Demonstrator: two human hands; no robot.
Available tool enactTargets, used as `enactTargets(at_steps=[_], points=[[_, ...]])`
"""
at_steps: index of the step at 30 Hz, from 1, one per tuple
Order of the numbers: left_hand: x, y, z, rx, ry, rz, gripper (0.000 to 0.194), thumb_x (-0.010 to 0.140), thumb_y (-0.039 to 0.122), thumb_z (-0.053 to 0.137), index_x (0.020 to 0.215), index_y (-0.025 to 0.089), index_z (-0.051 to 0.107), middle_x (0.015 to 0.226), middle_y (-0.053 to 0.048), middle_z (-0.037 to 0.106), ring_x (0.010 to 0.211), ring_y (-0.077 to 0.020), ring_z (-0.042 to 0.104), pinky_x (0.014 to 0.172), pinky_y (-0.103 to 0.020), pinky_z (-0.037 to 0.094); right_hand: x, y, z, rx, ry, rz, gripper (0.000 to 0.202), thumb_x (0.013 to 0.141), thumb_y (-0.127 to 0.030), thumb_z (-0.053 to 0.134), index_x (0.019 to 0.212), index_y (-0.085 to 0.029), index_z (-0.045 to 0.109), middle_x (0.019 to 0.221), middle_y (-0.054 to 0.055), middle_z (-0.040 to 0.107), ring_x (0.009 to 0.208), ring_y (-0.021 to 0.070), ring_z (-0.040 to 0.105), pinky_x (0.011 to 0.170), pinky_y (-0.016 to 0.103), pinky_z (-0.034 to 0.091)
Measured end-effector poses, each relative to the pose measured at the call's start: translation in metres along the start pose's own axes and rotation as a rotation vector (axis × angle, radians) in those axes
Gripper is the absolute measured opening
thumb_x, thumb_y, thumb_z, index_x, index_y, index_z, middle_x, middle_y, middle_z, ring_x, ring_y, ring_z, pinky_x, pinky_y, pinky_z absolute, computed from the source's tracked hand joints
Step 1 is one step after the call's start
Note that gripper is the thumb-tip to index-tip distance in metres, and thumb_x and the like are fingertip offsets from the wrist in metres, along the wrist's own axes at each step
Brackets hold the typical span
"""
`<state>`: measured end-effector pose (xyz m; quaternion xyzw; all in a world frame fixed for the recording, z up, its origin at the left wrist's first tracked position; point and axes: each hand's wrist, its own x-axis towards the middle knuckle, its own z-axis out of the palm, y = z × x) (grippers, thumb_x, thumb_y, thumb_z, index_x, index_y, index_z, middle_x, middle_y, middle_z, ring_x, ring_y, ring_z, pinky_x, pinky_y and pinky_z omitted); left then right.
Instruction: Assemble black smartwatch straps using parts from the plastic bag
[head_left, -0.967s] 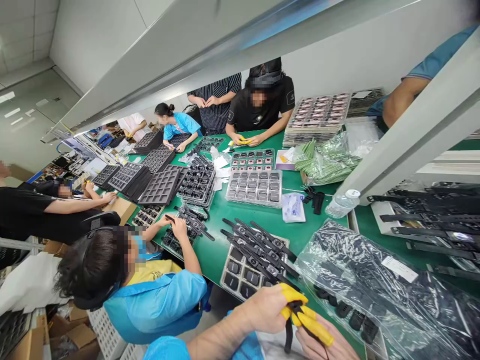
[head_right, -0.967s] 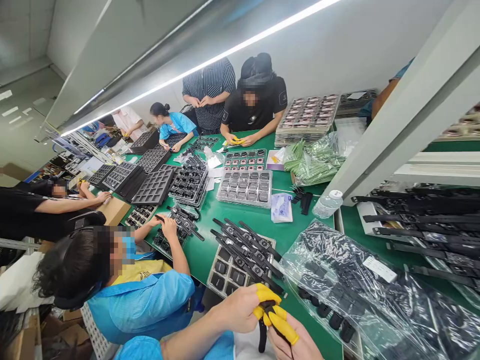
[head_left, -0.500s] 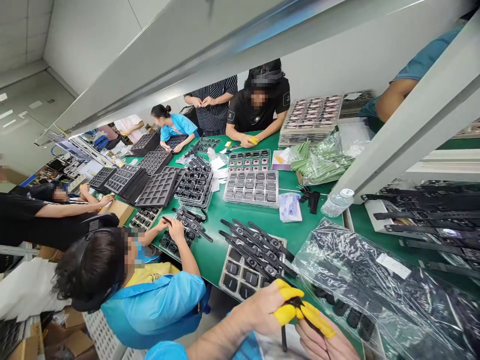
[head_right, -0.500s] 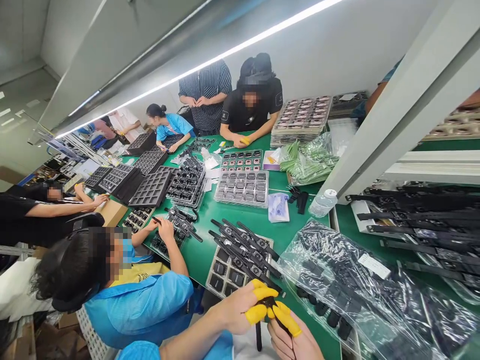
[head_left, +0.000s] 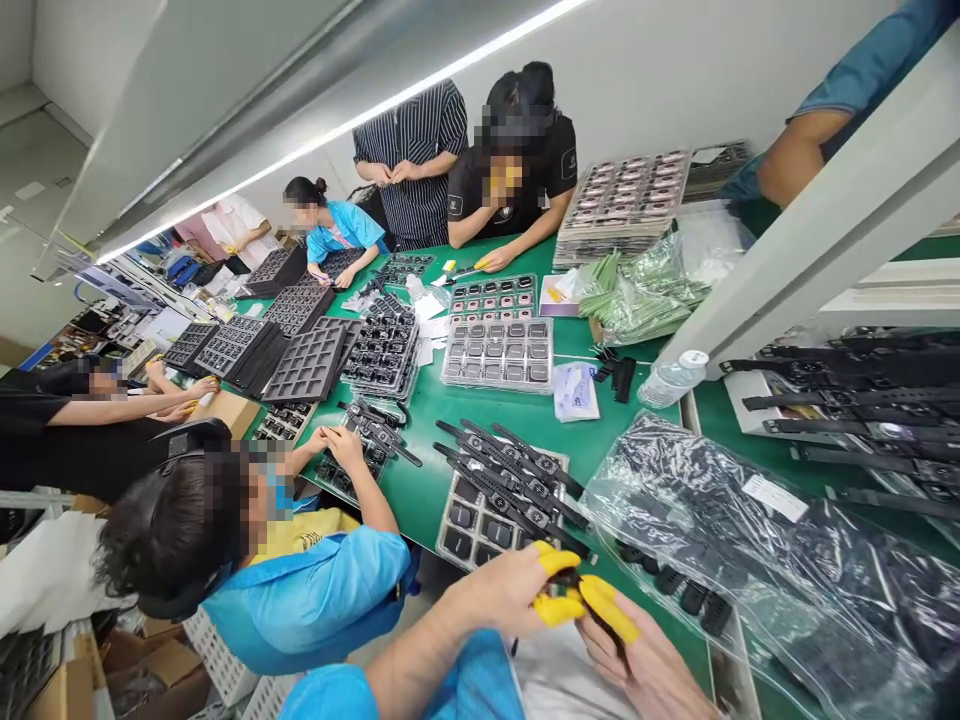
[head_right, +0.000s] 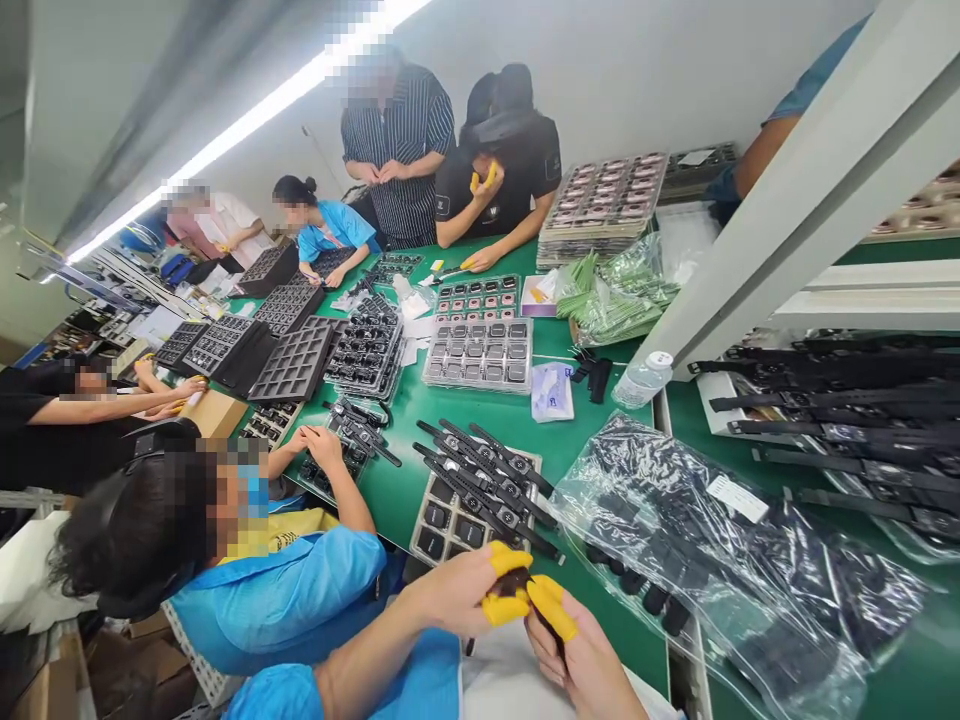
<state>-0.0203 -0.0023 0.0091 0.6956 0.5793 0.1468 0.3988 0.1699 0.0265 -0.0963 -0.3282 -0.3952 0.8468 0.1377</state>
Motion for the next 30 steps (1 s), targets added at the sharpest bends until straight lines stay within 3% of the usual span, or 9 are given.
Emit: enactTargets(at_steps=[2, 5, 8, 13, 19, 22, 25, 27, 30], points=[[-0.005, -0.007, -0.006, 0.010, 0.001, -0.061, 0.052, 0.099, 0.030, 0.054, 0.148, 0.014, 0.048, 0.131, -0.016, 0.065, 0.119, -0.0267, 0.065, 0.101, -0.038, 0.055, 0.001, -0.015, 0.002, -0.292, 0.137, -0.071, 0.024, 0.083, -0.059, 0.060, 0.079, -0.034, 0.060, 0.054, -0.001, 0.040, 0.047, 0.0196, 0.044, 0.047, 0.033, 0.032], [-0.015, -0.031, -0.023, 0.089, -0.010, -0.239, 0.044, 0.096, 0.020, 0.053, 0.140, 0.019, 0.057, 0.123, -0.012, 0.070, 0.112, -0.0253, 0.068, 0.099, -0.035, 0.055, 0.004, -0.040, 0.000, -0.657, 0.134, -0.190, 0.021, 0.086, -0.050, 0.060, 0.093, -0.032, 0.070, 0.084, 0.005, 0.070, 0.086, 0.0329, 0.068, 0.076, 0.046, 0.051], [-0.018, -0.073, -0.044, 0.243, -0.084, -0.337, 0.030, 0.097, 0.017, 0.050, 0.120, 0.020, 0.068, 0.114, -0.011, 0.072, 0.109, -0.0256, 0.067, 0.098, -0.035, 0.053, 0.016, -0.058, -0.001, -0.937, 0.034, -0.151, 0.031, 0.100, -0.041, 0.046, 0.103, -0.024, 0.071, 0.108, 0.011, 0.073, 0.101, 0.0288, 0.069, 0.092, 0.040, 0.051], [-0.007, -0.142, -0.069, 0.508, -0.154, -0.455, 0.028, 0.092, 0.006, 0.047, 0.105, 0.018, 0.069, 0.113, -0.013, 0.070, 0.110, -0.0277, 0.064, 0.098, -0.037, 0.047, 0.072, -0.056, 0.020, -1.456, 0.010, 0.001, 0.032, 0.107, -0.034, 0.044, 0.123, -0.017, 0.065, 0.116, 0.017, 0.073, 0.100, 0.0289, 0.072, 0.088, 0.036, 0.053], [0.019, -0.193, -0.083, 0.582, -0.174, -0.504, 0.028, 0.085, -0.001, 0.050, 0.101, 0.016, 0.065, 0.111, -0.013, 0.071, 0.112, -0.0283, 0.062, 0.098, -0.038, 0.042, 0.142, -0.034, 0.042, -1.518, -0.072, 0.047, 0.026, 0.099, -0.010, 0.046, 0.118, -0.012, 0.064, 0.112, 0.020, 0.075, 0.105, 0.0297, 0.073, 0.090, 0.037, 0.053], [0.022, -0.205, -0.082, 0.623, -0.110, -0.503, 0.028, 0.090, 0.004, 0.048, 0.109, 0.017, 0.064, 0.120, -0.014, 0.067, 0.121, -0.0280, 0.056, 0.107, -0.040, 0.038, 0.147, -0.027, 0.039, -1.501, -0.048, 0.051, 0.027, 0.097, -0.009, 0.047, 0.119, -0.011, 0.063, 0.118, 0.021, 0.073, 0.108, 0.0293, 0.072, 0.094, 0.037, 0.051], [0.015, -0.204, -0.074, 0.655, -0.006, -0.523, 0.025, 0.094, 0.011, 0.048, 0.114, 0.014, 0.062, 0.124, -0.018, 0.063, 0.128, -0.0322, 0.048, 0.113, -0.046, 0.033, 0.128, -0.021, 0.023, -1.466, 0.014, 0.070, 0.024, 0.100, -0.018, 0.051, 0.121, -0.015, 0.062, 0.121, 0.017, 0.072, 0.108, 0.0269, 0.071, 0.094, 0.034, 0.050], [0.008, -0.195, -0.058, 0.665, 0.069, -0.558, 0.025, 0.097, 0.015, 0.045, 0.115, 0.010, 0.062, 0.123, -0.023, 0.060, 0.126, -0.0370, 0.047, 0.109, -0.051, 0.036, 0.105, -0.017, 0.004, -1.432, 0.092, 0.106, 0.022, 0.101, -0.027, 0.052, 0.117, -0.018, 0.064, 0.120, 0.013, 0.073, 0.107, 0.0248, 0.071, 0.093, 0.032, 0.050], [0.004, -0.171, -0.016, 0.631, 0.102, -0.528, 0.029, 0.102, 0.019, 0.040, 0.116, 0.010, 0.064, 0.121, -0.022, 0.061, 0.121, -0.0366, 0.050, 0.101, -0.049, 0.042, 0.067, -0.012, -0.036, -1.371, 0.300, 0.207, 0.025, 0.105, -0.031, 0.045, 0.114, -0.019, 0.066, 0.117, 0.012, 0.072, 0.106, 0.0229, 0.069, 0.091, 0.029, 0.049]])
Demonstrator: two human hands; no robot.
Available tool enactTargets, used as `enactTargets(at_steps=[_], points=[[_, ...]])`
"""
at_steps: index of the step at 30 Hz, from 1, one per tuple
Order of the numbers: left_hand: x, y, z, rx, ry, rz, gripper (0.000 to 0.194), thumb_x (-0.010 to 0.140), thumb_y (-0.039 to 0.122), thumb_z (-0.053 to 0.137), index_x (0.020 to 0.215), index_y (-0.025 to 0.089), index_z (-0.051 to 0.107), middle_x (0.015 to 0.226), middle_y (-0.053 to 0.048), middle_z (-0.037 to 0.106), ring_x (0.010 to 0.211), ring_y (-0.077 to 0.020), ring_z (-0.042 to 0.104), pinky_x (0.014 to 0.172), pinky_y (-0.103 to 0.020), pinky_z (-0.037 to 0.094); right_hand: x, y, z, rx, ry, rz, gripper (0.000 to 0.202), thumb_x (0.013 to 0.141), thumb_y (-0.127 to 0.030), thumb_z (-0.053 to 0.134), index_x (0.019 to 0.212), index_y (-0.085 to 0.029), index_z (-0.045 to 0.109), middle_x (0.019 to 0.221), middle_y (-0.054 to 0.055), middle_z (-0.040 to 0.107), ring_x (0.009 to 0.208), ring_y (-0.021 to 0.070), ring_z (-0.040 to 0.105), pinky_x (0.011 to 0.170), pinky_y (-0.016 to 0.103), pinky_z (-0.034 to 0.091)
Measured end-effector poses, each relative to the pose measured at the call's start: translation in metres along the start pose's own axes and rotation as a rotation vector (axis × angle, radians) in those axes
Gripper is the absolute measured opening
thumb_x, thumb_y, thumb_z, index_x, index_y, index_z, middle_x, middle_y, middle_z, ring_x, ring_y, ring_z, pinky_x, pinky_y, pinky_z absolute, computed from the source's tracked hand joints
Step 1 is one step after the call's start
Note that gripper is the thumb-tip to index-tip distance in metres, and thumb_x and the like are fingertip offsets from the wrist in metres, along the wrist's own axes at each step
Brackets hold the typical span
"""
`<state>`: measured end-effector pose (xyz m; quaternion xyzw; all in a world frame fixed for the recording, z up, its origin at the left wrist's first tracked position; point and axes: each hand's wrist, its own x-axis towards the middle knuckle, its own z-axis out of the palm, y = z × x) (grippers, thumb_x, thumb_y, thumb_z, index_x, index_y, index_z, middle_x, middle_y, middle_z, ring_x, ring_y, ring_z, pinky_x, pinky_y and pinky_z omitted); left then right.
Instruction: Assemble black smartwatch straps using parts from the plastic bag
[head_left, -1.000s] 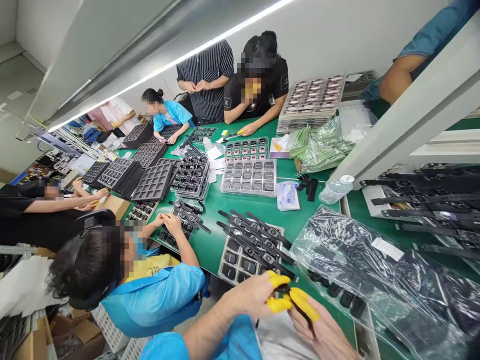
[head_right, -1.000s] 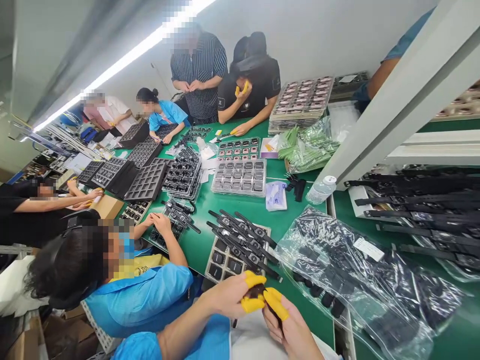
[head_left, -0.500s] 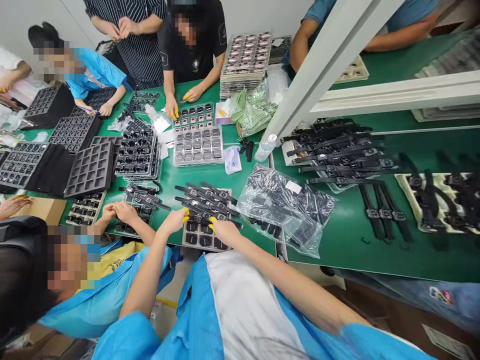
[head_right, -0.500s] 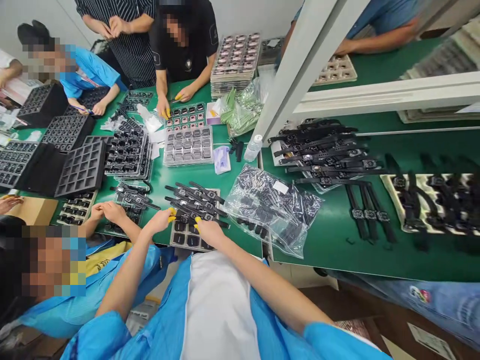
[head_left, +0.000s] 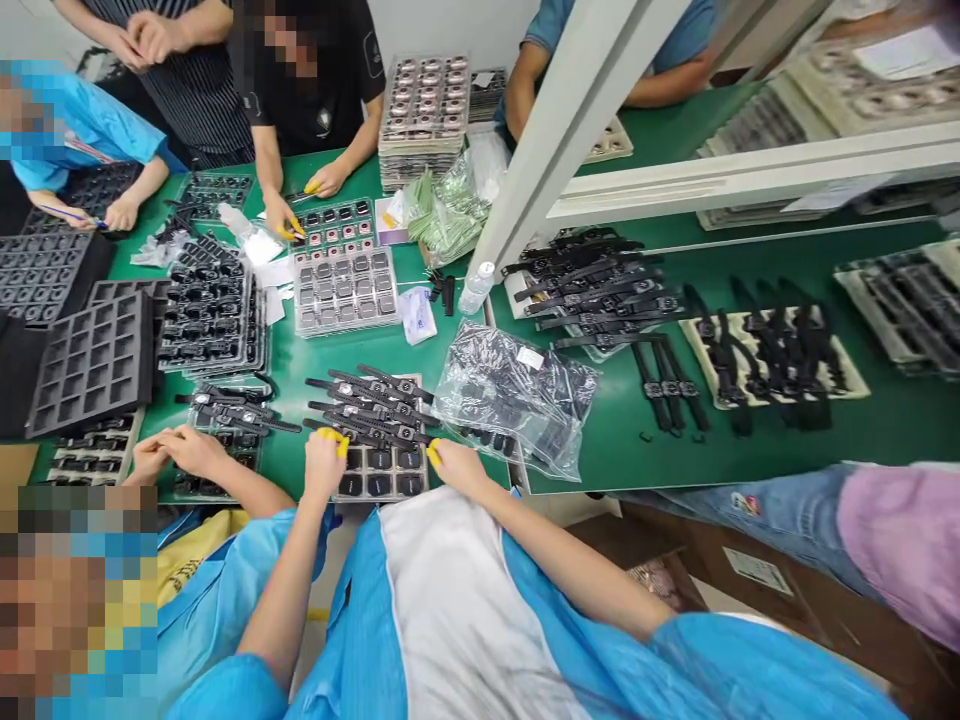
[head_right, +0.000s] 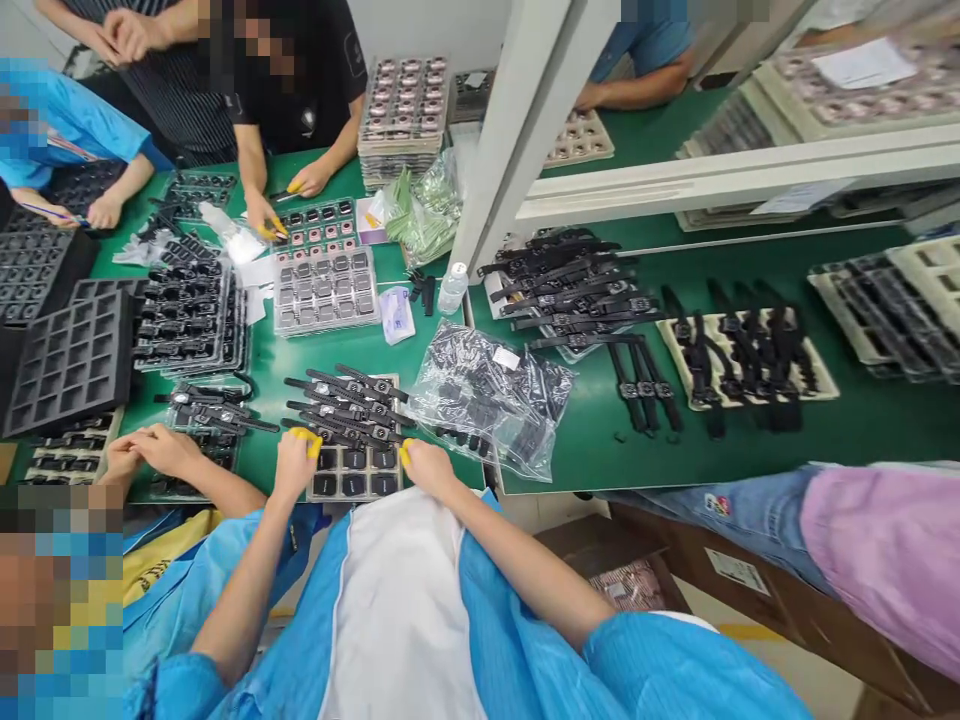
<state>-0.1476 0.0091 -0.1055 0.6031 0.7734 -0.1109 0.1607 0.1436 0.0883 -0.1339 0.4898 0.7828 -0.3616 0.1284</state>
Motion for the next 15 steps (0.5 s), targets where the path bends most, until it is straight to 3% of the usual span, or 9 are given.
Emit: enactTargets(at_steps=[4, 7, 10, 15], points=[[-0.024, 0.068, 0.031, -0.076, -0.048, 0.244, 0.031, 0.105, 0.026, 0.046, 0.127, 0.020, 0.066, 0.133, -0.013, 0.062, 0.124, -0.0275, 0.051, 0.103, -0.040, 0.043, -0.005, 0.058, -0.011, 0.082, 0.155, 0.327, 0.039, 0.108, -0.031, 0.031, 0.128, -0.014, 0.060, 0.124, 0.018, 0.066, 0.107, 0.0258, 0.068, 0.089, 0.032, 0.049], [-0.027, 0.103, 0.044, -0.057, -0.078, 0.309, 0.031, 0.104, 0.025, 0.046, 0.123, 0.017, 0.069, 0.134, -0.016, 0.062, 0.123, -0.0309, 0.050, 0.100, -0.044, 0.042, 0.018, 0.077, -0.019, 0.166, 0.260, 0.489, 0.050, 0.108, -0.041, 0.030, 0.141, -0.010, 0.051, 0.136, 0.024, 0.058, 0.113, 0.0296, 0.066, 0.092, 0.036, 0.049], [-0.023, 0.116, 0.042, -0.017, -0.091, 0.321, 0.033, 0.104, 0.022, 0.043, 0.117, 0.012, 0.071, 0.127, -0.020, 0.064, 0.121, -0.0343, 0.048, 0.097, -0.048, 0.040, 0.048, 0.082, -0.026, 0.273, 0.310, 0.585, 0.056, 0.105, -0.048, 0.040, 0.141, -0.006, 0.048, 0.136, 0.027, 0.057, 0.115, 0.0335, 0.065, 0.095, 0.039, 0.050], [-0.020, 0.126, 0.032, -0.001, -0.112, 0.316, 0.028, 0.100, 0.021, 0.049, 0.112, 0.009, 0.072, 0.117, -0.021, 0.064, 0.116, -0.0338, 0.048, 0.096, -0.048, 0.039, 0.067, 0.087, -0.037, 0.467, 0.332, 0.616, 0.042, 0.097, -0.034, 0.054, 0.127, -0.005, 0.057, 0.128, 0.030, 0.061, 0.118, 0.0362, 0.063, 0.099, 0.042, 0.050]])
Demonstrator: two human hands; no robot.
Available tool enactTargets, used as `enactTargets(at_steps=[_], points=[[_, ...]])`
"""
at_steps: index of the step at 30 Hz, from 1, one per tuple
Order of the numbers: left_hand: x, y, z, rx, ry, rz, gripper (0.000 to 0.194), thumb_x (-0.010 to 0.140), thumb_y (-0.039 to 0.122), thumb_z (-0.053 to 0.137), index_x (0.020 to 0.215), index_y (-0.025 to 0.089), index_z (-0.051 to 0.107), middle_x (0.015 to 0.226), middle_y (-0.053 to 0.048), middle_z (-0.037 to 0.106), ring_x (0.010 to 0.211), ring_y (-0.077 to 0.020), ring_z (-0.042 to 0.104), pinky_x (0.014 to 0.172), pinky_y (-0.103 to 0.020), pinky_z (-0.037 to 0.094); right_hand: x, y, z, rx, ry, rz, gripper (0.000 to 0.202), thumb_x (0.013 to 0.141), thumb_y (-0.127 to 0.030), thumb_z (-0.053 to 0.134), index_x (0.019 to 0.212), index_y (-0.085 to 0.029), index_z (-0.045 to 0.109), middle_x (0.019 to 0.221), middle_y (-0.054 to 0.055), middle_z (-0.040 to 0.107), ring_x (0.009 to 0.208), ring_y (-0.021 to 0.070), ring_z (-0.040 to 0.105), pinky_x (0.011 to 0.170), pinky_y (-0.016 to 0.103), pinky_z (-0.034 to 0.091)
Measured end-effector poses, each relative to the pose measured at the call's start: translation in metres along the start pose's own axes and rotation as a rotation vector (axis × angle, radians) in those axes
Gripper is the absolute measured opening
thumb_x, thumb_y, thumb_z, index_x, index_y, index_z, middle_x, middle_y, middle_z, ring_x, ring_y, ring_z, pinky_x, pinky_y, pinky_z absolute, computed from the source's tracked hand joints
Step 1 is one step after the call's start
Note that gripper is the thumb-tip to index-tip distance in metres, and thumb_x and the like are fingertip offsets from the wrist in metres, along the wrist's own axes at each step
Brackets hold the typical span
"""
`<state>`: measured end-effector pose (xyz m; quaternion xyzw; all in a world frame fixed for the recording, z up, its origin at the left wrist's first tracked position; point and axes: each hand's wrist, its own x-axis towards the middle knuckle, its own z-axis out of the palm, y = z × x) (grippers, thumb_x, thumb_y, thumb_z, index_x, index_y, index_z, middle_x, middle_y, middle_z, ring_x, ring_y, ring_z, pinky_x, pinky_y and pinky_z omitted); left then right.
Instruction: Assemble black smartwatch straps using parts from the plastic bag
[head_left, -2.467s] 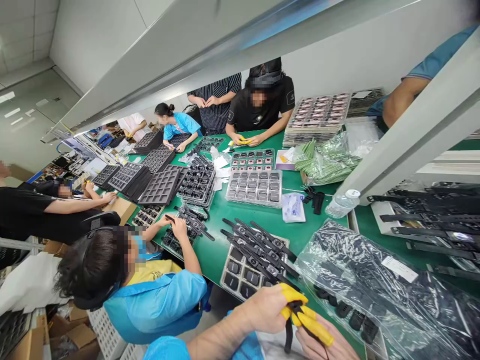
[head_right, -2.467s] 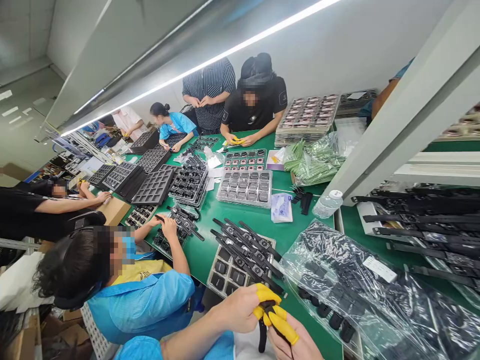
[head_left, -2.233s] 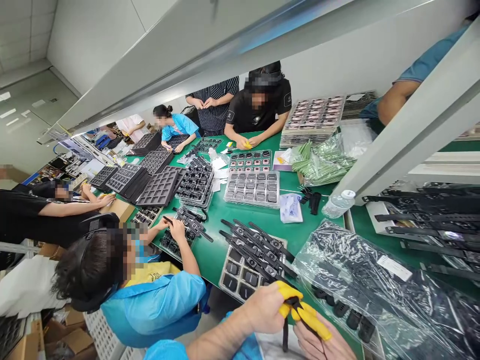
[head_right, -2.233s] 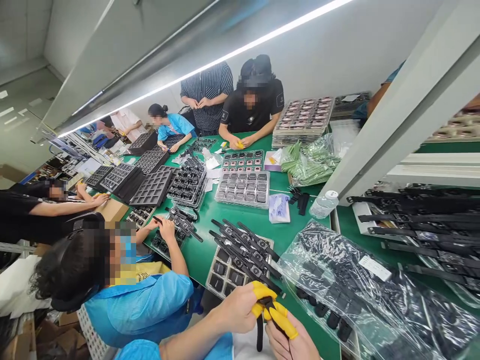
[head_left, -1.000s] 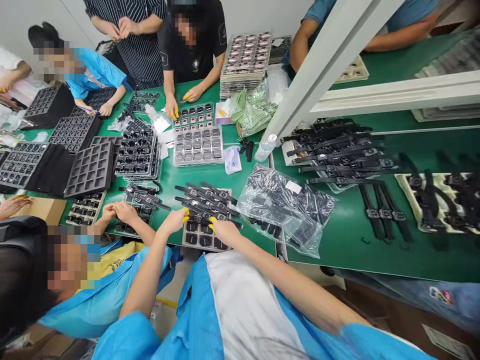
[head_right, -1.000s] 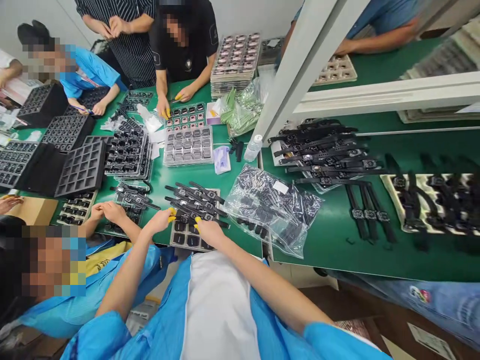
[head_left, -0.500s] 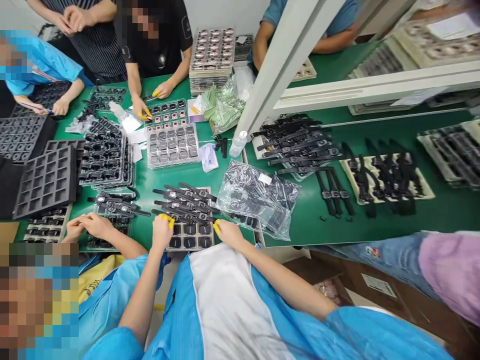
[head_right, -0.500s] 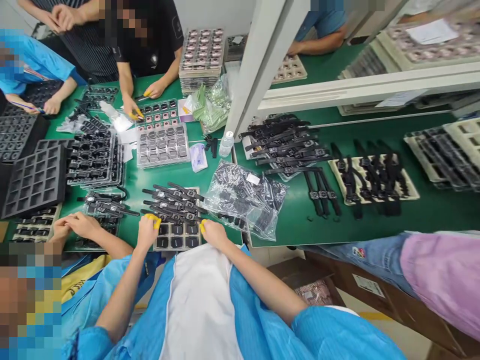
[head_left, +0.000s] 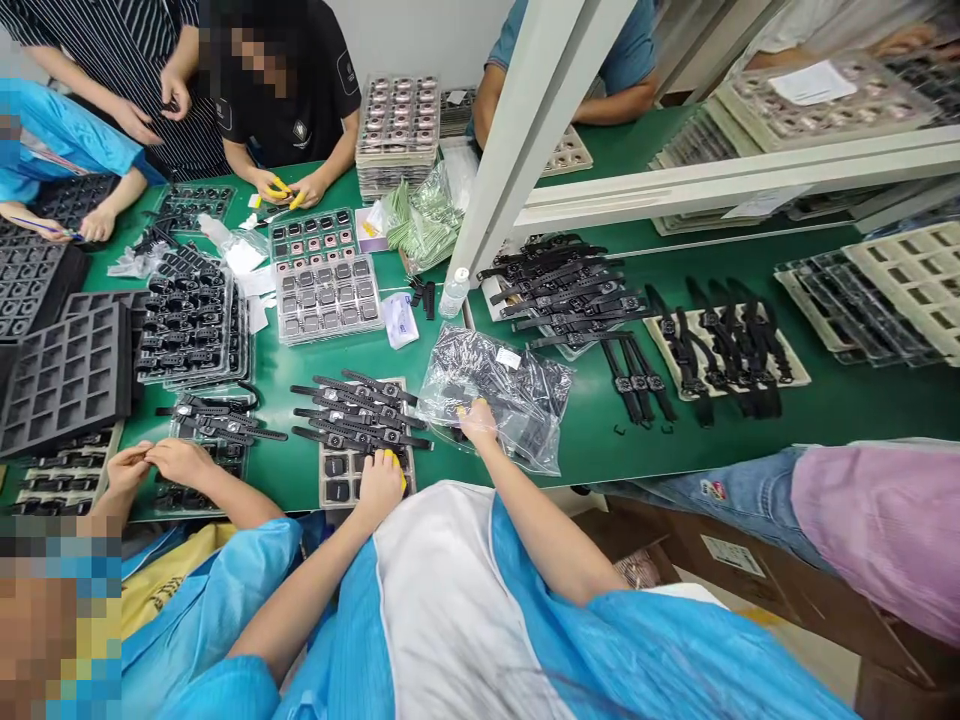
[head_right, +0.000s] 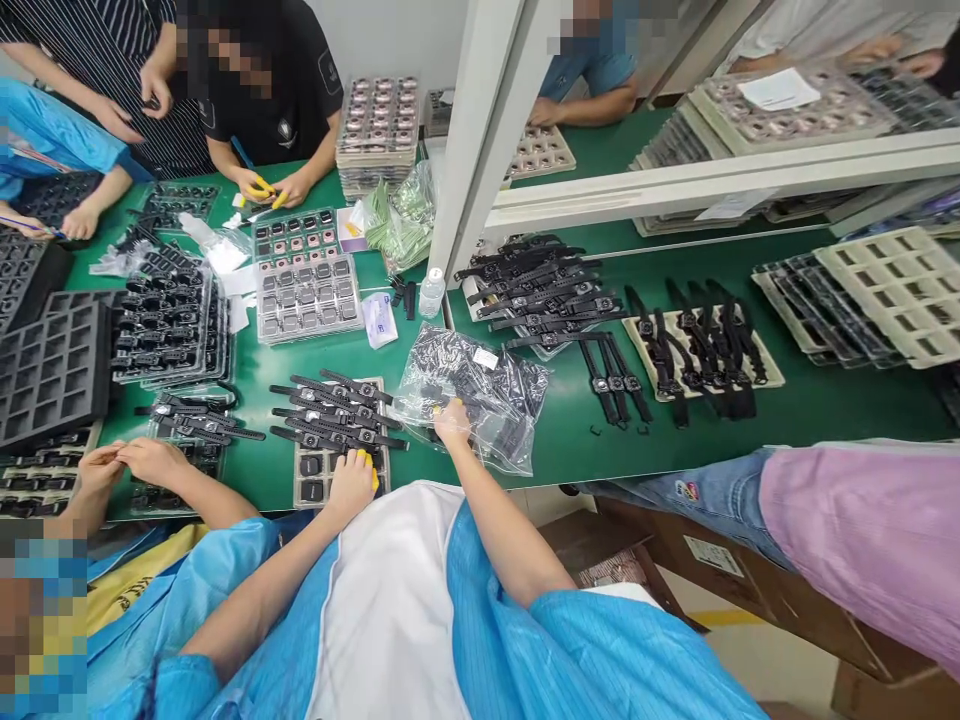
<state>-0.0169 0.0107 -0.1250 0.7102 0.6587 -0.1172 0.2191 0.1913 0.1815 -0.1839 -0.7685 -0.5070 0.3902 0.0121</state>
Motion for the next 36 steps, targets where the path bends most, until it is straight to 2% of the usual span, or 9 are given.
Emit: enactTargets(at_steps=[4, 8, 11, 13, 16, 20, 24, 28, 36], points=[[0.003, 0.004, -0.003, -0.060, 0.001, -0.064, 0.031, 0.104, 0.023, 0.042, 0.116, 0.011, 0.068, 0.120, -0.020, 0.064, 0.117, -0.0333, 0.050, 0.098, -0.048, 0.041, -0.009, 0.009, -0.012, 0.187, -0.030, -0.006, 0.036, 0.092, -0.027, 0.054, 0.124, -0.009, 0.057, 0.126, 0.025, 0.063, 0.120, 0.0316, 0.063, 0.098, 0.038, 0.052], [-0.004, -0.001, -0.009, -0.194, -0.020, -0.138, 0.021, 0.103, 0.021, 0.046, 0.108, 0.014, 0.065, 0.113, -0.018, 0.068, 0.114, -0.0307, 0.057, 0.096, -0.043, 0.047, -0.041, 0.026, -0.023, 0.413, -0.177, 0.012, 0.027, 0.087, -0.022, 0.051, 0.113, -0.017, 0.053, 0.105, 0.012, 0.068, 0.085, 0.0201, 0.070, 0.072, 0.032, 0.060], [-0.017, -0.004, -0.016, -0.307, -0.043, -0.211, 0.016, 0.098, 0.016, 0.052, 0.112, 0.016, 0.060, 0.102, -0.012, 0.071, 0.098, -0.0252, 0.065, 0.085, -0.036, 0.051, -0.083, 0.036, -0.030, 0.538, -0.329, 0.006, 0.019, 0.082, -0.026, 0.058, 0.099, -0.021, 0.051, 0.091, 0.005, 0.067, 0.064, 0.0142, 0.064, 0.055, 0.026, 0.054], [-0.027, -0.003, -0.024, -0.422, -0.051, -0.215, 0.022, 0.096, 0.013, 0.052, 0.117, 0.019, 0.056, 0.099, -0.007, 0.072, 0.091, -0.0206, 0.067, 0.082, -0.032, 0.053, -0.117, 0.034, -0.035, 0.644, -0.458, -0.040, 0.023, 0.081, -0.036, 0.063, 0.093, -0.022, 0.051, 0.081, 0.001, 0.066, 0.052, 0.0104, 0.053, 0.045, 0.021, 0.042], [-0.039, 0.005, -0.043, -0.786, -0.003, -0.128, 0.028, 0.097, 0.013, 0.048, 0.124, 0.020, 0.051, 0.106, -0.005, 0.071, 0.094, -0.0173, 0.067, 0.086, -0.031, 0.055, -0.167, 0.017, -0.043, 0.900, -0.732, -0.178, 0.039, 0.087, -0.060, 0.057, 0.084, -0.021, 0.052, 0.066, -0.002, 0.058, 0.046, 0.0077, 0.036, 0.043, 0.021, 0.026], [-0.046, 0.017, -0.077, -1.067, 0.127, 0.105, 0.041, 0.095, 0.013, 0.046, 0.136, 0.019, 0.047, 0.130, -0.012, 0.066, 0.111, -0.0207, 0.065, 0.099, -0.038, 0.054, -0.207, -0.016, -0.057, 0.954, -0.865, -0.319, 0.050, 0.086, -0.069, 0.062, 0.079, -0.021, 0.051, 0.062, -0.004, 0.051, 0.050, 0.0085, 0.039, 0.046, 0.023, 0.030], [-0.047, 0.018, -0.103, -0.961, 0.239, 0.331, 0.055, 0.086, 0.004, 0.043, 0.137, 0.020, 0.052, 0.136, -0.012, 0.063, 0.123, -0.0240, 0.061, 0.108, -0.042, 0.051, -0.213, -0.032, -0.070, 0.915, -0.946, -0.370, 0.049, 0.086, -0.067, 0.068, 0.089, -0.022, 0.050, 0.058, -0.007, 0.054, 0.044, 0.0084, 0.040, 0.044, 0.022, 0.030], [-0.048, 0.016, -0.111, -0.862, 0.321, 0.462, 0.058, 0.086, 0.001, 0.043, 0.139, 0.022, 0.054, 0.132, -0.011, 0.064, 0.124, -0.0242, 0.062, 0.106, -0.042, 0.053, -0.211, -0.032, -0.074, 0.959, -0.996, -0.363, 0.048, 0.087, -0.064, 0.069, 0.083, -0.022, 0.048, 0.054, -0.007, 0.053, 0.041, 0.0071, 0.038, 0.042, 0.022, 0.028], [-0.051, 0.026, -0.098, -0.743, 0.484, 0.419, 0.056, 0.092, 0.001, 0.041, 0.143, 0.022, 0.048, 0.125, -0.011, 0.063, 0.118, -0.0229, 0.062, 0.101, -0.040, 0.055, -0.218, -0.033, -0.069, 1.269, -1.085, -0.077, 0.048, 0.076, -0.055, 0.082, 0.084, -0.023, 0.047, 0.047, -0.012, 0.042, 0.039, 0.0062, 0.027, 0.039, 0.020, 0.025]])
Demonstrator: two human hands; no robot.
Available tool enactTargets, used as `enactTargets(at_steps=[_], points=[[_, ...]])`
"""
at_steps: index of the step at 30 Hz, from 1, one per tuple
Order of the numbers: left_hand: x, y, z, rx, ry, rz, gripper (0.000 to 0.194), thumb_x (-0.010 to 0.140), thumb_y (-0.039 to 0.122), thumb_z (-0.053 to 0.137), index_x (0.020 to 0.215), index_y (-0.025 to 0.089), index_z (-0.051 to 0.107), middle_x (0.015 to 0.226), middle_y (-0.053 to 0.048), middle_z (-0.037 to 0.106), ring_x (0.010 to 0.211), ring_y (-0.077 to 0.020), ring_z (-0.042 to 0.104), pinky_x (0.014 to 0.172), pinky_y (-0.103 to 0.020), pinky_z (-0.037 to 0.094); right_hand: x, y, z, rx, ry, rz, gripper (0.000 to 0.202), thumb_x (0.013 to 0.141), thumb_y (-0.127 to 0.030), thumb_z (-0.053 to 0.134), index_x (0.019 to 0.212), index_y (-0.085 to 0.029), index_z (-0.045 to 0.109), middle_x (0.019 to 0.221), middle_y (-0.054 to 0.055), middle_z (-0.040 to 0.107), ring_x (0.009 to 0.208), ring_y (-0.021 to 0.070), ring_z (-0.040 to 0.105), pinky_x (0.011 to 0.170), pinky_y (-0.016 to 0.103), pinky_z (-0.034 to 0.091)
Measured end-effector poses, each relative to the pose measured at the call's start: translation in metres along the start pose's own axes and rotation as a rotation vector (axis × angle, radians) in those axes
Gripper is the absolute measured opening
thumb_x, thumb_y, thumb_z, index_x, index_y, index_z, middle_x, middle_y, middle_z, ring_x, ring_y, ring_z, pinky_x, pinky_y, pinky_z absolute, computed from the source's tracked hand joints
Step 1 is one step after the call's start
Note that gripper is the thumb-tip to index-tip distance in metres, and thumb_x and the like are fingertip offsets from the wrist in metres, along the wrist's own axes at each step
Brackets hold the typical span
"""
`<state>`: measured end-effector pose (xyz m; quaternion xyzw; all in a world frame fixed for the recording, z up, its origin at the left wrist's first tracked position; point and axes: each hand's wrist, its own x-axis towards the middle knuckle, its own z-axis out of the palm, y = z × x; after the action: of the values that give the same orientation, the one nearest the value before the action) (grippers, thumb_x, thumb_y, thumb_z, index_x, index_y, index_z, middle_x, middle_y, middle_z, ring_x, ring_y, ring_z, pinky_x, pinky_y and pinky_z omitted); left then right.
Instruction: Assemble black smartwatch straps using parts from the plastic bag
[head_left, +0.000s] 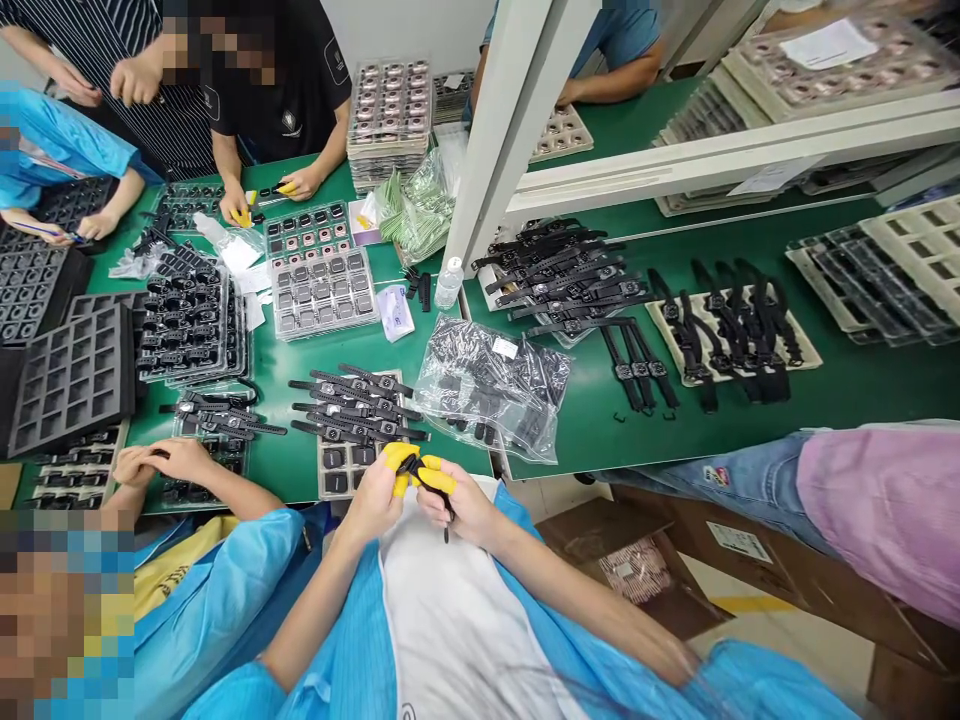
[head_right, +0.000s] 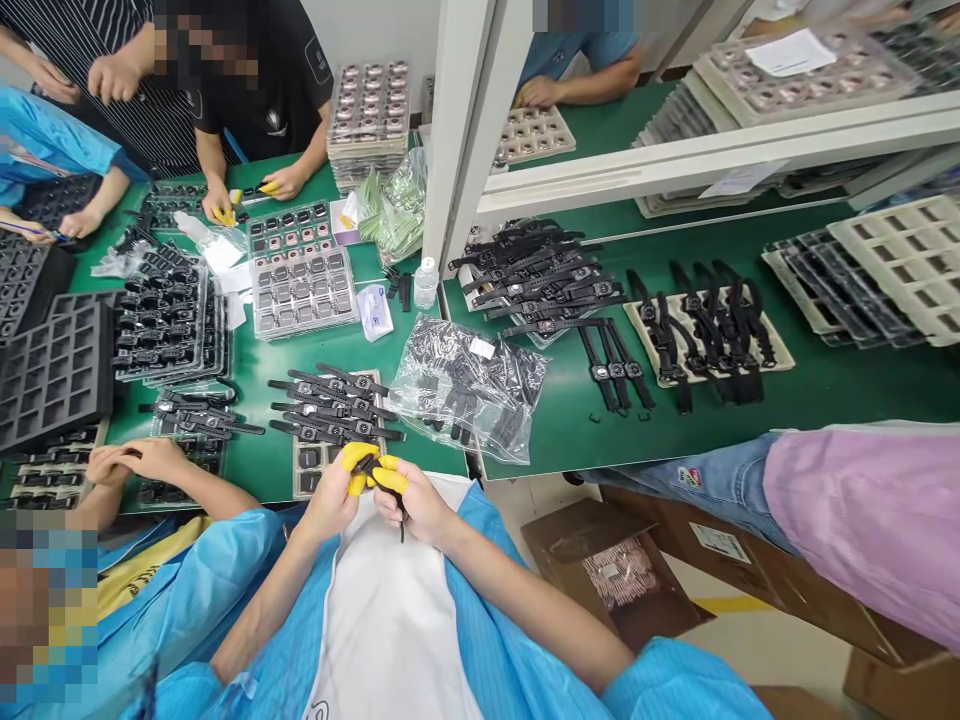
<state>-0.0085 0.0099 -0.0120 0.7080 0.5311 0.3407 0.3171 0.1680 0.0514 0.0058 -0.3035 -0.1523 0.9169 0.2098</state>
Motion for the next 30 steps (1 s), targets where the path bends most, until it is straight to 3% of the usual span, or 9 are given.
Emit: enactTargets(at_steps=[6, 12, 17, 19, 22, 25, 28, 30], points=[[0.004, 0.007, -0.009, -0.045, -0.095, -0.034, 0.047, 0.103, 0.013, 0.039, 0.149, 0.021, 0.045, 0.133, -0.013, 0.058, 0.122, -0.0233, 0.059, 0.105, -0.041, 0.053, 0.000, -0.002, 0.000, 0.053, 0.073, -0.005, 0.052, 0.072, -0.052, 0.085, 0.081, -0.024, 0.043, 0.047, -0.013, 0.039, 0.038, 0.0043, 0.022, 0.039, 0.018, 0.018], [0.011, 0.005, -0.020, 0.176, -0.162, 0.012, 0.040, 0.099, 0.021, 0.049, 0.137, 0.017, 0.057, 0.118, -0.015, 0.062, 0.115, -0.0298, 0.059, 0.097, -0.048, 0.056, 0.000, -0.007, 0.002, -0.048, 0.107, 0.020, 0.053, 0.071, -0.055, 0.085, 0.079, -0.023, 0.042, 0.047, -0.014, 0.035, 0.039, 0.0032, 0.019, 0.039, 0.018, 0.013], [0.010, 0.003, -0.024, -0.067, -0.181, -0.049, 0.038, 0.103, 0.023, 0.048, 0.140, 0.021, 0.056, 0.126, -0.013, 0.065, 0.117, -0.0250, 0.063, 0.101, -0.042, 0.056, 0.000, -0.005, 0.001, -0.096, 0.082, 0.017, 0.052, 0.073, -0.058, 0.081, 0.080, -0.023, 0.043, 0.047, -0.013, 0.037, 0.039, 0.0042, 0.021, 0.040, 0.019, 0.018], [0.006, 0.001, -0.017, -0.186, -0.093, -0.151, 0.039, 0.101, 0.026, 0.055, 0.141, 0.022, 0.056, 0.127, -0.012, 0.067, 0.115, -0.0240, 0.066, 0.100, -0.041, 0.056, 0.002, -0.004, 0.000, -0.149, 0.095, -0.036, 0.051, 0.076, -0.061, 0.078, 0.082, -0.024, 0.044, 0.050, -0.012, 0.042, 0.039, 0.0053, 0.027, 0.040, 0.020, 0.023], [0.002, -0.003, 0.003, -0.351, 0.177, -0.309, 0.026, 0.094, 0.032, 0.070, 0.117, 0.021, 0.069, 0.113, -0.010, 0.072, 0.103, -0.0221, 0.070, 0.092, -0.036, 0.058, 0.004, -0.002, -0.003, -0.269, 0.118, -0.092, 0.049, 0.080, -0.064, 0.073, 0.084, -0.024, 0.044, 0.055, -0.011, 0.045, 0.041, 0.0065, 0.034, 0.042, 0.021, 0.027], [0.004, -0.006, 0.015, -0.564, 0.495, -0.431, 0.027, 0.085, 0.039, 0.081, 0.099, 0.019, 0.070, 0.107, -0.009, 0.075, 0.099, -0.0217, 0.072, 0.090, -0.034, 0.059, 0.002, -0.001, -0.009, -0.293, 0.036, 0.048, 0.047, 0.082, -0.064, 0.068, 0.084, -0.023, 0.046, 0.055, -0.011, 0.039, 0.041, 0.0060, 0.027, 0.040, 0.022, 0.021], [0.013, -0.010, 0.003, -0.762, 0.770, -0.539, 0.039, 0.081, 0.048, 0.083, 0.100, 0.020, 0.063, 0.102, -0.007, 0.078, 0.081, -0.0192, 0.075, 0.079, -0.034, 0.063, -0.001, -0.004, -0.019, -0.352, -0.070, 0.197, 0.040, 0.086, -0.059, 0.066, 0.086, -0.022, 0.051, 0.054, -0.011, 0.038, 0.041, 0.0056, 0.024, 0.040, 0.021, 0.018], [0.019, -0.014, -0.014, -0.774, 0.901, -0.552, 0.044, 0.079, 0.051, 0.084, 0.100, 0.021, 0.059, 0.100, -0.006, 0.079, 0.067, -0.0173, 0.074, 0.068, -0.032, 0.063, -0.002, -0.006, -0.024, -0.411, -0.045, 0.198, 0.040, 0.084, -0.058, 0.070, 0.085, -0.023, 0.050, 0.055, -0.011, 0.041, 0.041, 0.0055, 0.028, 0.040, 0.021, 0.020]])
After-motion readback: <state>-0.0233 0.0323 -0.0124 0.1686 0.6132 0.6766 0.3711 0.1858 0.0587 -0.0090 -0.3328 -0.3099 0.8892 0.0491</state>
